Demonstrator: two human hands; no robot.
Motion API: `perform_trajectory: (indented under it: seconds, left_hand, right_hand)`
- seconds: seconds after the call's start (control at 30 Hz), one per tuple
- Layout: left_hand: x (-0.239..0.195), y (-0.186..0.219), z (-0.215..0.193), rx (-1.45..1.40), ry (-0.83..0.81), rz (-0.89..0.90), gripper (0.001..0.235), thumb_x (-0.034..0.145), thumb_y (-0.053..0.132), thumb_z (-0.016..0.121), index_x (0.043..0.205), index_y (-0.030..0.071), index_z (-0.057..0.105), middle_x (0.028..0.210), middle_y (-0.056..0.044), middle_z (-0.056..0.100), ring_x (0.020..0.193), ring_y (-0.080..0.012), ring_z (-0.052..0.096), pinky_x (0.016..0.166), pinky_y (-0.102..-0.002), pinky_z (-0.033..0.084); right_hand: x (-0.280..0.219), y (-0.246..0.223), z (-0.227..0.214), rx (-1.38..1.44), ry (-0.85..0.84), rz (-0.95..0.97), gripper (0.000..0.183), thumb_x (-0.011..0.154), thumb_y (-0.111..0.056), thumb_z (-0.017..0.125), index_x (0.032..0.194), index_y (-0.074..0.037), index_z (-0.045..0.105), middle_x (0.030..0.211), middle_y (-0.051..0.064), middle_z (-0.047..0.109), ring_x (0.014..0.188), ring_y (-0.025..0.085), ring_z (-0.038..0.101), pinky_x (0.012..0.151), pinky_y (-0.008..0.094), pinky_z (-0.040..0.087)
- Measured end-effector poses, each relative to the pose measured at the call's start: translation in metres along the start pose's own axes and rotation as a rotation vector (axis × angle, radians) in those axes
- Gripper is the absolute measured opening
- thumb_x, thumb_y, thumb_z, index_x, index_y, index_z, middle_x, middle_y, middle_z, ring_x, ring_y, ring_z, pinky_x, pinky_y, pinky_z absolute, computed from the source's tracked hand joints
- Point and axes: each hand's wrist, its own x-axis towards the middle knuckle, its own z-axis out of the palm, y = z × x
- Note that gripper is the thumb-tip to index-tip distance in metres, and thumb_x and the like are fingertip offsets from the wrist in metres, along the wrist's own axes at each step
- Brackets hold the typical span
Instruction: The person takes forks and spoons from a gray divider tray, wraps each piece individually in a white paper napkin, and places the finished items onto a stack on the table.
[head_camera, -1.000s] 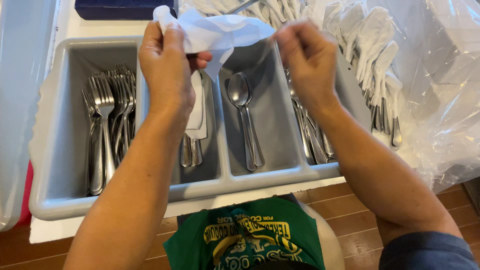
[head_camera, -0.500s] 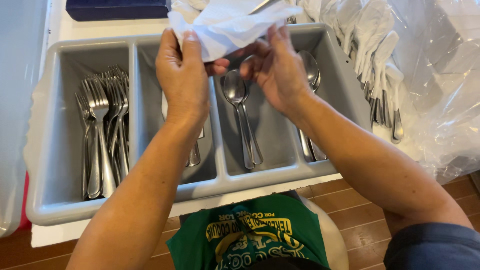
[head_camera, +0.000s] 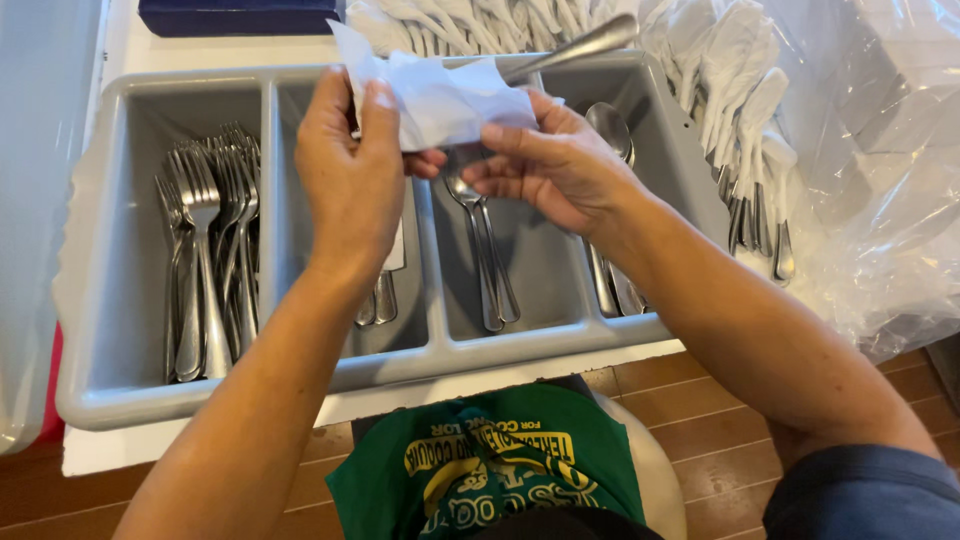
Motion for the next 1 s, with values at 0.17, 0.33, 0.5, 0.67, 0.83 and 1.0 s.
perform_trajectory:
  seconds: [0.17,0.33,0.5,0.67,0.83,1.0]
  left_hand:
    - [-0.024,0.012,0.008,0.042,0.014,-0.077,0.016,0.111,0.016,0.048,0.11,0.002,0.055,0.091,-0.008,0.071,0.066,-0.0114,0.07,0.056,-0.025,0.059]
    - [-0.032,0.009,0.012,-0.07,0.053,-0.136,0.018,0.11,0.018,0.048,0.109,0.003,0.056,0.088,-0.009,0.07,0.064,-0.0134,0.07,0.055,-0.026,0.059]
    - [-0.027,0.005,0.014,-0.187,0.095,-0.107,0.016,0.109,0.017,0.047,0.106,0.003,0.054,0.093,-0.01,0.069,0.064,-0.0155,0.069,0.055,-0.027,0.059]
    - [-0.028,0.011,0.019,-0.21,0.102,-0.096,0.015,0.11,0.016,0.047,0.105,0.003,0.054,0.093,-0.01,0.067,0.065,-0.0149,0.068,0.058,-0.027,0.059]
    - [-0.039,0.024,0.023,-0.13,0.07,-0.064,0.016,0.111,0.017,0.048,0.104,0.004,0.053,0.094,-0.009,0.068,0.066,-0.0138,0.068,0.057,-0.027,0.057]
    - [-0.046,0.029,0.023,-0.059,0.031,-0.023,0.018,0.112,0.02,0.048,0.106,0.004,0.053,0.094,-0.009,0.067,0.068,-0.0133,0.069,0.057,-0.027,0.058]
  right_hand:
    - [-0.027,0.004,0.001,-0.055,0.026,0.041,0.022,0.092,-0.003,0.073,0.113,-0.003,0.066,0.097,0.011,0.074,0.083,0.021,0.073,0.079,0.035,0.061]
    - [-0.044,0.005,-0.019,-0.027,0.111,-0.18,0.013,0.097,0.003,0.072,0.108,-0.001,0.067,0.097,0.01,0.071,0.083,0.018,0.069,0.077,0.031,0.054]
    - [-0.064,0.0,-0.025,0.243,0.16,-0.479,0.004,0.103,0.0,0.066,0.106,-0.003,0.065,0.098,0.012,0.07,0.086,0.02,0.067,0.082,0.033,0.055]
    - [-0.08,0.016,0.001,0.149,0.152,-0.339,0.019,0.101,-0.002,0.065,0.119,-0.006,0.061,0.102,0.011,0.069,0.087,0.02,0.068,0.082,0.034,0.056]
    - [-0.083,0.004,0.015,-0.052,0.198,-0.424,0.036,0.099,-0.005,0.066,0.13,-0.019,0.054,0.103,0.012,0.069,0.083,0.019,0.07,0.079,0.035,0.059]
    - [-0.069,-0.001,0.0,0.082,0.161,-0.238,0.017,0.099,-0.008,0.065,0.115,-0.007,0.062,0.096,0.014,0.072,0.079,0.023,0.073,0.071,0.036,0.059]
